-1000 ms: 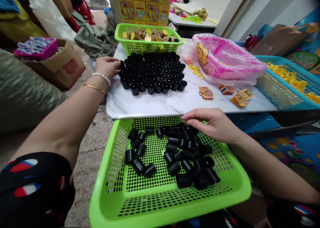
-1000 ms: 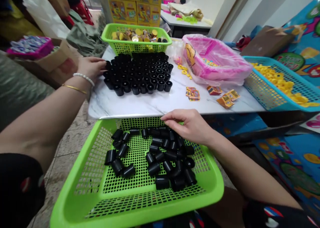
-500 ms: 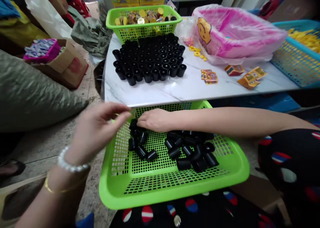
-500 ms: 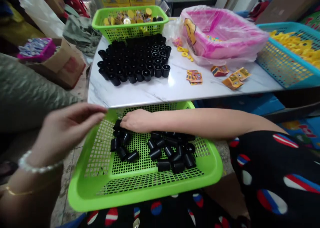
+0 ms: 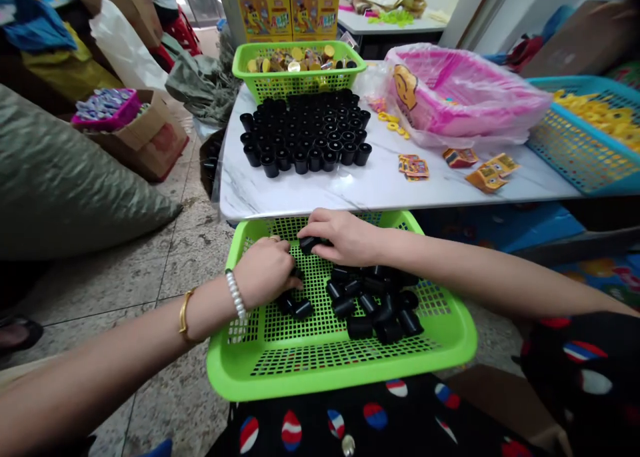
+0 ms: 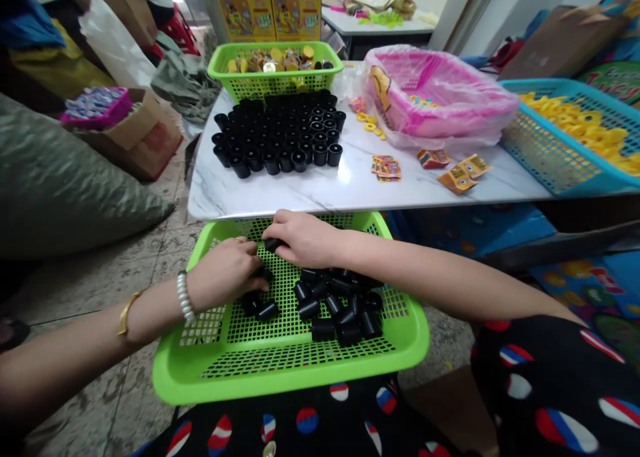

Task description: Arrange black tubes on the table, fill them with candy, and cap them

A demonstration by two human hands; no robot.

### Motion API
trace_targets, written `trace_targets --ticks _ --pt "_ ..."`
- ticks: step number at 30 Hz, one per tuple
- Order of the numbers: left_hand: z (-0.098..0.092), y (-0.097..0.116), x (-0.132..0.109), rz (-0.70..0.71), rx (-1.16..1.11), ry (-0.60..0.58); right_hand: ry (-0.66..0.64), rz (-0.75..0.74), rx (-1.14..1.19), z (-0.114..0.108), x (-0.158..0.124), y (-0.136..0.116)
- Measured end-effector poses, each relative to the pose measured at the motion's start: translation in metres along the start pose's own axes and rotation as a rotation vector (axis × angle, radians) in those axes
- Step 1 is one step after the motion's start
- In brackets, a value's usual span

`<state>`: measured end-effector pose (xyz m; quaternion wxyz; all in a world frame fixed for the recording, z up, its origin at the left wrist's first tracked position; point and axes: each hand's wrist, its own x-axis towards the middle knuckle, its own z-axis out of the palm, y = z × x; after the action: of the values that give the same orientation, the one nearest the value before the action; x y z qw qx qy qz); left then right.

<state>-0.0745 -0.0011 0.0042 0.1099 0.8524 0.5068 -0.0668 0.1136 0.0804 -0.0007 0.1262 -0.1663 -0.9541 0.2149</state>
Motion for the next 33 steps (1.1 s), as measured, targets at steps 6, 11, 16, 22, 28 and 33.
trace_targets --ticks 6,11,16,22,28,33 --pt "-0.010 0.011 -0.011 0.024 -0.174 -0.028 0.200 0.161 0.238 -0.024 -0.032 -0.024" --pt "-0.025 0.042 -0.056 -0.134 -0.845 0.125 0.269 0.055 0.395 -0.031 -0.061 -0.062" --pt "-0.013 0.062 -0.077 -0.174 -0.950 0.208 0.316 0.063 0.434 -0.019 -0.070 -0.086" --pt "-0.007 0.060 -0.082 -0.177 -0.969 0.318 0.388 0.125 0.363 -0.021 -0.066 -0.092" --pt "0.001 0.076 -0.095 -0.081 -0.949 0.335 0.240 -0.015 0.282 0.010 -0.074 -0.111" --pt "0.007 0.090 -0.109 -0.108 -0.858 0.378 0.024 -0.063 0.162 0.016 -0.089 -0.128"
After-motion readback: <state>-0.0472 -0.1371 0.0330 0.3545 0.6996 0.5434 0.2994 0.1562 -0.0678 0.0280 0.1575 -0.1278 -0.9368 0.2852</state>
